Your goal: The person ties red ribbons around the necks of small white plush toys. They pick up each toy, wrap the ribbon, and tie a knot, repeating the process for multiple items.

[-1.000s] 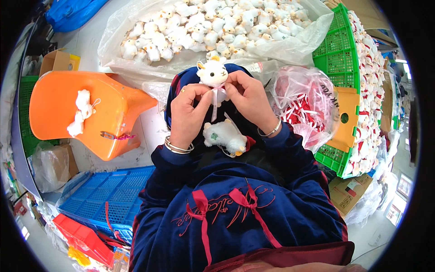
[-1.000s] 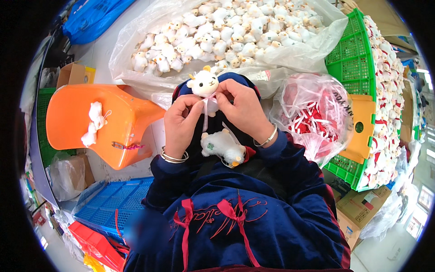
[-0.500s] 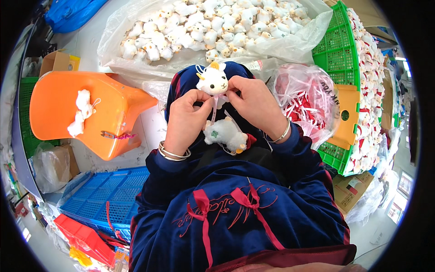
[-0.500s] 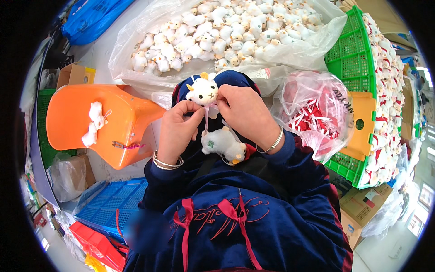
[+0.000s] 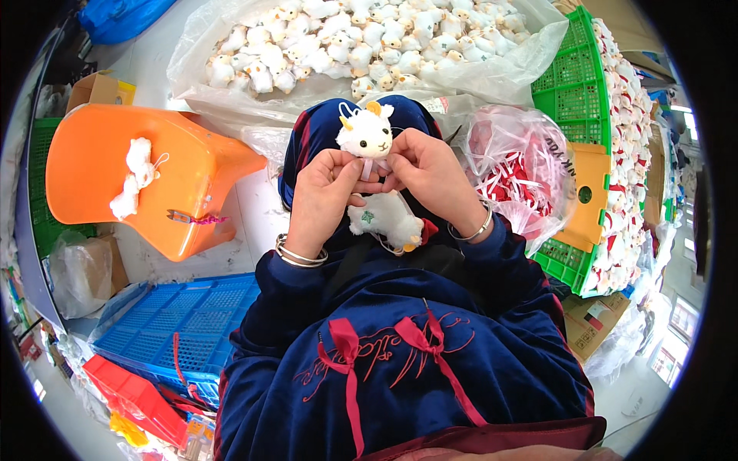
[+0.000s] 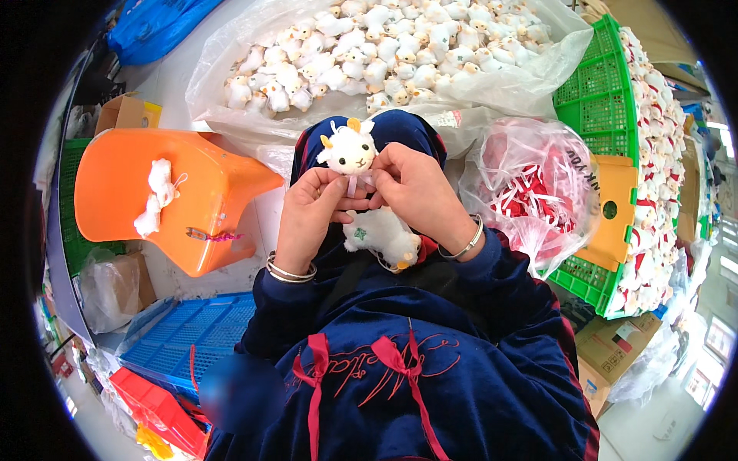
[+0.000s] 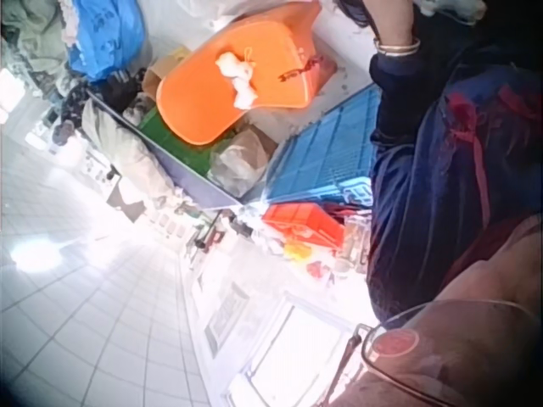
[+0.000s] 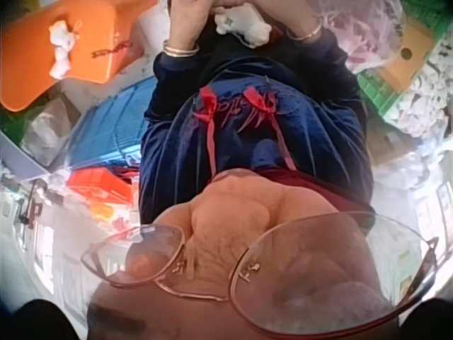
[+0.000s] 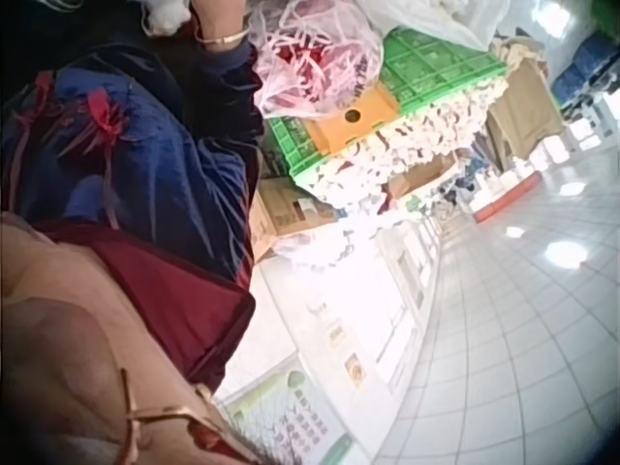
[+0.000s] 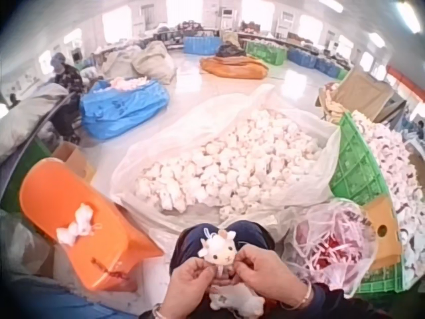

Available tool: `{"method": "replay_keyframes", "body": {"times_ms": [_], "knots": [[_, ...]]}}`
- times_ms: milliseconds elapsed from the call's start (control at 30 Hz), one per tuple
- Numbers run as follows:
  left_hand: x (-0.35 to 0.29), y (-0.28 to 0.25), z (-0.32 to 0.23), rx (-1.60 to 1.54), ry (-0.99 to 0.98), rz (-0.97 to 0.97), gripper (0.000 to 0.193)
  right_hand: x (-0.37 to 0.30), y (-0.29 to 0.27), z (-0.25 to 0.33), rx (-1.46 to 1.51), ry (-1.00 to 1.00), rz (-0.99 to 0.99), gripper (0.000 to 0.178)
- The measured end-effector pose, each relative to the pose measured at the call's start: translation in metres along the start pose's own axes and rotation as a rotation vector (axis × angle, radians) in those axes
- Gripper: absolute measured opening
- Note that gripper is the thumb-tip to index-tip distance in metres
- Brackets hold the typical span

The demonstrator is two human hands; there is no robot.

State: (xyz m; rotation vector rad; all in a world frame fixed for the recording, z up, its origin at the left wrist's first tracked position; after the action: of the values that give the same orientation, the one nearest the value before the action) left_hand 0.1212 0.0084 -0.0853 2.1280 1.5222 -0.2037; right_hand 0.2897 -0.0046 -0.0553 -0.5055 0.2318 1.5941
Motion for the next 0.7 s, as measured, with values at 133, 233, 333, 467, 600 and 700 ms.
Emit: {"method": "replay_keyframes", "body": {"times_ms": [133,233,333,467,600,700], "knots": [[0.002,-0.003,0.005,-0.004,0.011,-0.008,0.022,0.002,0.003,-0.002,0.013,0.031,0.027,0.012],[0.003,-0.004,0.008,-0.009,0.044,-0.023,0.023,0.002,0.006,0.0,0.05,-0.047,0.005,0.016],[0.004,-0.004,0.009,0.002,0.065,-0.035,0.024,0.005,0.007,-0.002,-0.004,-0.096,-0.007,0.016],[0.008,-0.006,0.006,-0.015,0.064,-0.034,0.021,0.007,0.01,-0.001,0.02,-0.186,-0.058,0.013],[0.01,-0.006,-0.001,0.052,0.144,-0.008,0.016,0.008,0.012,0.002,-0.03,-0.295,-0.127,0.01],[0.014,-0.004,-0.005,0.054,0.228,-0.023,0.015,0.011,0.013,0.004,-0.112,-0.387,-0.182,0.009]]}}
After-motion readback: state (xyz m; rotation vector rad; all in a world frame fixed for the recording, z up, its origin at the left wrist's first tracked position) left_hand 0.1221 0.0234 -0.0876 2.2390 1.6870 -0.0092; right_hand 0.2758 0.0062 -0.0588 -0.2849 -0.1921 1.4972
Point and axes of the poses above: each hand's wrist, its own x-axis towards the middle knuckle, its own y-axis out of the palm, z = x × y, the point moved 5 cm from there along x, towards the middle knuckle, and after that the axes turned 4 degrees about y, right-handed, at the moved point
